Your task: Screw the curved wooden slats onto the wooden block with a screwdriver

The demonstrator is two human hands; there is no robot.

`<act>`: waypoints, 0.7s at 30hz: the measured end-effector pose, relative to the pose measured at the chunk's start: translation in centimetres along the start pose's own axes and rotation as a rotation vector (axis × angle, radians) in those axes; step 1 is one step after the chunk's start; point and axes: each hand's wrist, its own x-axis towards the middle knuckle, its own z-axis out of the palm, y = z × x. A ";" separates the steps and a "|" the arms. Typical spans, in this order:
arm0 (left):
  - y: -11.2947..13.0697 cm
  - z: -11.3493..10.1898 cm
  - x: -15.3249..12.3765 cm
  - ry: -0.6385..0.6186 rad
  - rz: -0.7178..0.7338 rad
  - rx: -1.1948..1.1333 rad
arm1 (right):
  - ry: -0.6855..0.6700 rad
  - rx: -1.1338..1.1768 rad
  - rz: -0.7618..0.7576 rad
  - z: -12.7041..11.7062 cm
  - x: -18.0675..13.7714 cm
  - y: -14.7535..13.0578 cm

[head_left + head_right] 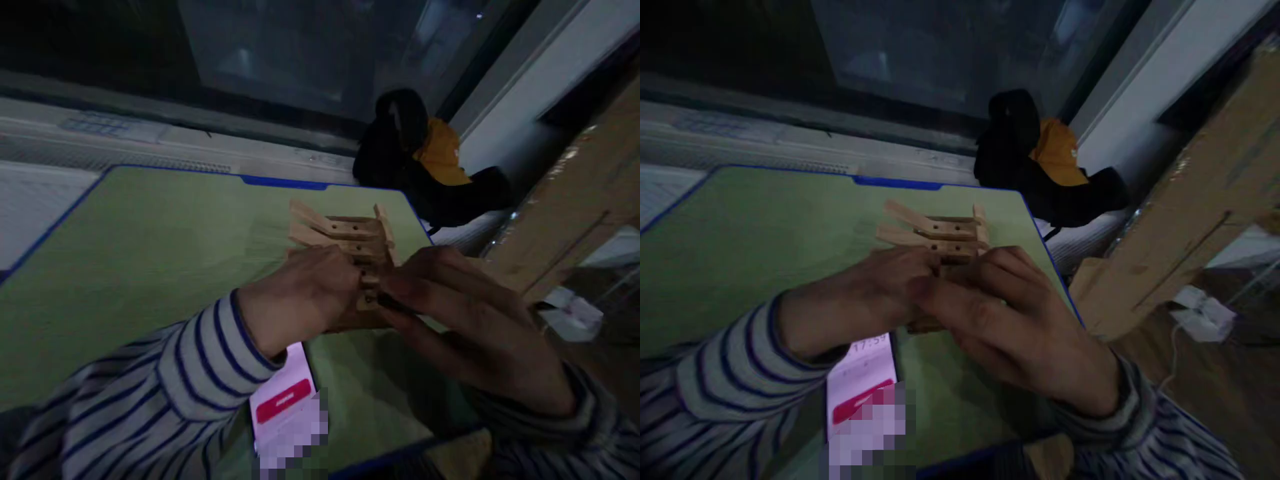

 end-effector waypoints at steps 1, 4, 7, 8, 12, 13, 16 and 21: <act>0.0 -0.1 0.1 -0.010 -0.016 -0.005 | 0.000 0.005 0.003 0.0 0.0 0.0; 0.2 -0.3 0.3 -0.035 -0.051 -0.015 | -0.007 0.016 0.010 0.1 -0.1 0.0; 0.4 -0.6 0.3 -0.053 -0.068 -0.016 | -0.029 0.025 0.008 -0.1 0.1 -0.2; 0.5 -0.6 0.3 -0.047 -0.069 -0.012 | -0.039 0.030 0.007 -0.2 0.1 -0.2; 0.1 -0.5 0.0 -0.036 -0.038 0.029 | -0.073 0.044 0.003 -0.5 0.1 -0.2; 0.0 -0.5 0.0 -0.037 -0.030 0.034 | -0.072 0.036 0.002 -0.5 0.0 -0.1; -0.1 -0.4 0.0 -0.041 -0.018 0.020 | -0.058 0.012 -0.007 -0.2 -0.3 0.2; 0.3 -0.5 0.3 -0.072 -0.070 -0.012 | -0.011 0.012 0.022 0.2 -0.8 0.4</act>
